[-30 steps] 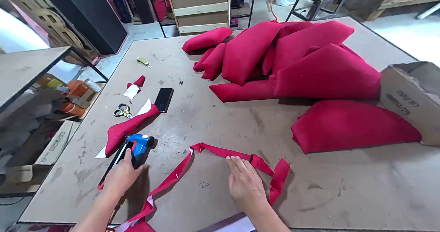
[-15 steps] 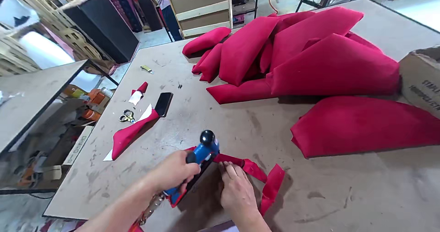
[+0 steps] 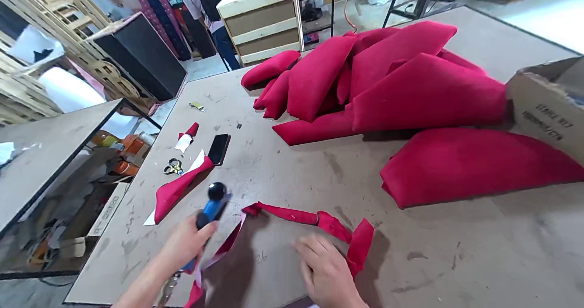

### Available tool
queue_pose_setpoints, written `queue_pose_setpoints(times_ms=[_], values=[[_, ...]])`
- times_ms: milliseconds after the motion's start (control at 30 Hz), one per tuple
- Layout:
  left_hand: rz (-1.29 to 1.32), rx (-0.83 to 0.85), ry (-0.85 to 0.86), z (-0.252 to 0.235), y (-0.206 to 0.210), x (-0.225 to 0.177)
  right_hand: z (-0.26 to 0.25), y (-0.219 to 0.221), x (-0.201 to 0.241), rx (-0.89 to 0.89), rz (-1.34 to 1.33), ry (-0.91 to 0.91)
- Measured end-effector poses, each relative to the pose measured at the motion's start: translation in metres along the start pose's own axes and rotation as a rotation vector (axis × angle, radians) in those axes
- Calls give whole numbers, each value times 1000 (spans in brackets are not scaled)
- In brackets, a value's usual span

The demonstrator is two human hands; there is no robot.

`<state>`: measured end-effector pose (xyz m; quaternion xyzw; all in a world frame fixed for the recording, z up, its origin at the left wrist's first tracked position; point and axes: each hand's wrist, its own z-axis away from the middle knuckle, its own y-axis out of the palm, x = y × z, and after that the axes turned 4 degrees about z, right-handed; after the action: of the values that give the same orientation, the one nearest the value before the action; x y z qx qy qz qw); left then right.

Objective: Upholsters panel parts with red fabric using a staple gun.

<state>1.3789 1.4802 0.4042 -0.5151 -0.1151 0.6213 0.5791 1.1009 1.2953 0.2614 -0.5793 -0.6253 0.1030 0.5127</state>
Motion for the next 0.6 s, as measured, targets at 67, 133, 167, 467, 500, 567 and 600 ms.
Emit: queue_pose_setpoints(times_ms=[67, 133, 167, 467, 500, 567, 600], values=[[-203, -151, -28, -21, -9, 46, 30, -31, 21, -7, -77, 109], [-332, -255, 17, -27, 3, 85, 50, -48, 49, 189, -105, 366], [-352, -283, 103, -25, 14, 97, 50, -49, 59, 343, -123, 511], [214, 219, 403, 95, 161, 58, -117, 36, 28, 524, 170, 517], [190, 323, 520, 105, 166, 53, -130, 45, 16, 527, 206, 412], [-1, 212, 750, 110, 157, 49, -137, 51, 2, 572, 213, 178], [-104, 40, 828, 103, 144, 50, -135, 47, 1, 631, 184, 97]])
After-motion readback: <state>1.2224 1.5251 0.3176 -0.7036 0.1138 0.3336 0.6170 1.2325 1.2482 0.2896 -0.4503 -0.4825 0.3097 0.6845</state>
